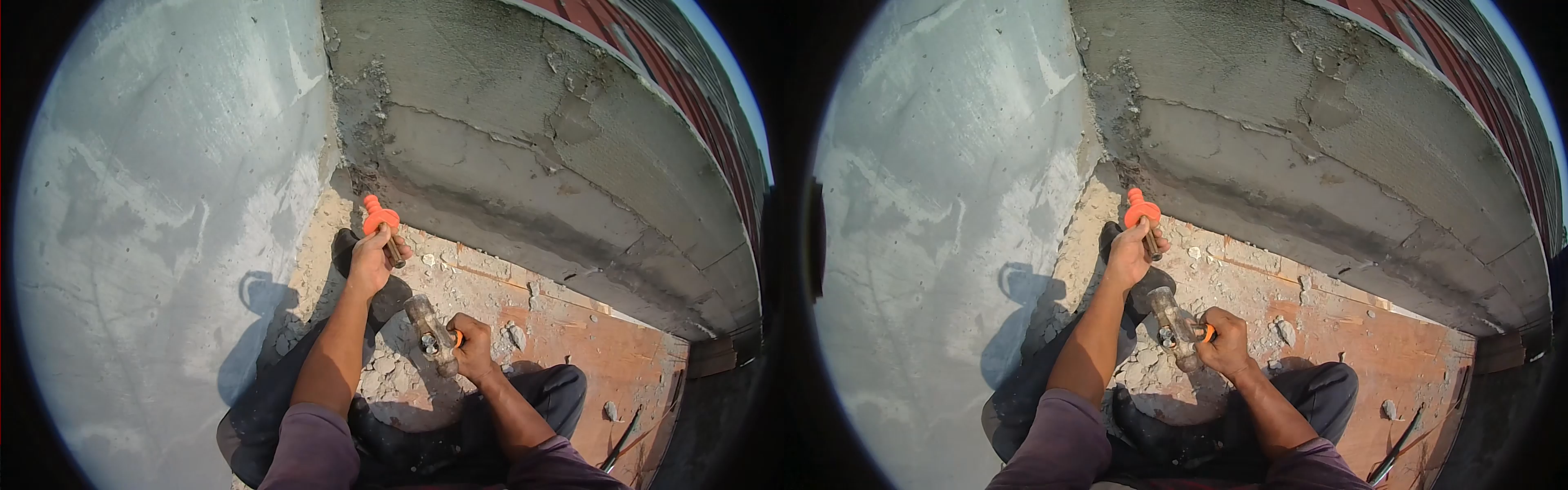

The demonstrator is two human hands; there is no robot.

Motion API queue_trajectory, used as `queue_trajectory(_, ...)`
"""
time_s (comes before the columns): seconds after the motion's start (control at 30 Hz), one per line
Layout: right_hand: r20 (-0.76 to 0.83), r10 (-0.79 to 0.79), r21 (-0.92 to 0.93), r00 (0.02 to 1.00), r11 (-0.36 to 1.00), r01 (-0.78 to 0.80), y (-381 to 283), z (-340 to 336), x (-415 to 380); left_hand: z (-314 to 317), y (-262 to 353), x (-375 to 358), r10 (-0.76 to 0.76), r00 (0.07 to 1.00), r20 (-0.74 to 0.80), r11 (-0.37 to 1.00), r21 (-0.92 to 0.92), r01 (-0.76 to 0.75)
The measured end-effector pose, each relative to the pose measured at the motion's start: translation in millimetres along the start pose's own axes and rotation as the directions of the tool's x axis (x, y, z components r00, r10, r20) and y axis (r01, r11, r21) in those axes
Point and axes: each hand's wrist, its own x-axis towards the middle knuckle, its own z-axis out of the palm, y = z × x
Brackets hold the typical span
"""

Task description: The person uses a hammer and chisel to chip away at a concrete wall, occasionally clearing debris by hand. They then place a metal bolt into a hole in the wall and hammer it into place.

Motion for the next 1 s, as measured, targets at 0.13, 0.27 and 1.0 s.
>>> queue_trajectory(0.13,-0.076,0.102,0.13,0.992,0.987,-0.092,3.5,-6.8,0.0,23.1,3.1,13.6,-0.079,0.997,-0.017,0.997,-0.006,0.079)
queue_trajectory(0.27,-0.266,0.197,0.393,0.944,0.916,-0.08,-29.8,-11.1,14.9,34.9,-8.7,43.3,-0.05,0.997,-0.057,0.993,-0.113,0.043)
queue_trajectory(1.0,0.043,0.56,0.072,0.827,0.824,-0.562,0.8,30.6,81.9,62.1,8.8,40.1,-0.009,0.988,-0.156,0.958,-0.283,-0.036)
